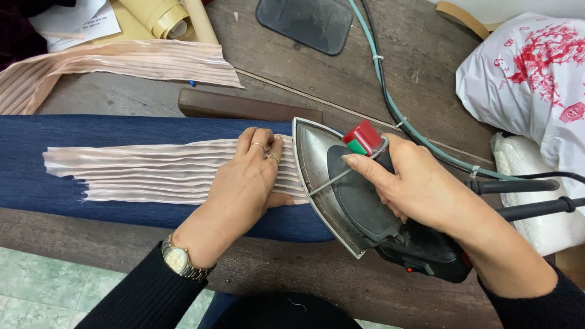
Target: Ironing and pressing pleats into a strip of fabric using a steam iron and a wooden clapper on a padded board.
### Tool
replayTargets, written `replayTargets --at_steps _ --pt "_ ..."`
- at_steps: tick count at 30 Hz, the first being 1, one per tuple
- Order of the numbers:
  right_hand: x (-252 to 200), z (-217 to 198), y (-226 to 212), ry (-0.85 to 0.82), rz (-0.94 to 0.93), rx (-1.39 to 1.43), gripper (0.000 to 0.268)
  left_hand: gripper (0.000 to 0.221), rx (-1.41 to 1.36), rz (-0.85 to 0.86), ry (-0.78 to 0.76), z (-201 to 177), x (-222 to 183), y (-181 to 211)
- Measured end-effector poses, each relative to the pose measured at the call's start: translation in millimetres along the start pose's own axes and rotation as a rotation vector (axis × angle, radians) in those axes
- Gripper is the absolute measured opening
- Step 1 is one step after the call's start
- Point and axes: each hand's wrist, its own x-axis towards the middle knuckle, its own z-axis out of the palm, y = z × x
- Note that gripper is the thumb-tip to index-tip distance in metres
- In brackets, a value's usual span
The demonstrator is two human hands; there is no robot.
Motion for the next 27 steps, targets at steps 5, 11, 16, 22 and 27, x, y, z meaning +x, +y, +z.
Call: replayTargets --at_steps 5,11,16,22,27 --pt "0 2 -2 0.021 -0.011 -0.004 0.045 0.104 -0.04 0.023 0.035 7 1 -5" --pt "-2 4 -13 0.02 0.006 0.002 0.043 0.11 -0.126 0.08 0.073 13 -2 -14" --pt "-1 6 -16 0.023 -0.018 -0.016 0.043 0.09 -0.407 0.246 0.113 -12 -17 -31" --pt "-1 6 -15 0.025 -0.02 -0.058 0.047 0.012 -0.127 0.023 0.41 -38 -18 -54" --pt "-2 8 -15 0.038 -0.02 -0.015 0.043 0.016 -0.208 -0.19 0.12 -27 14 -73"
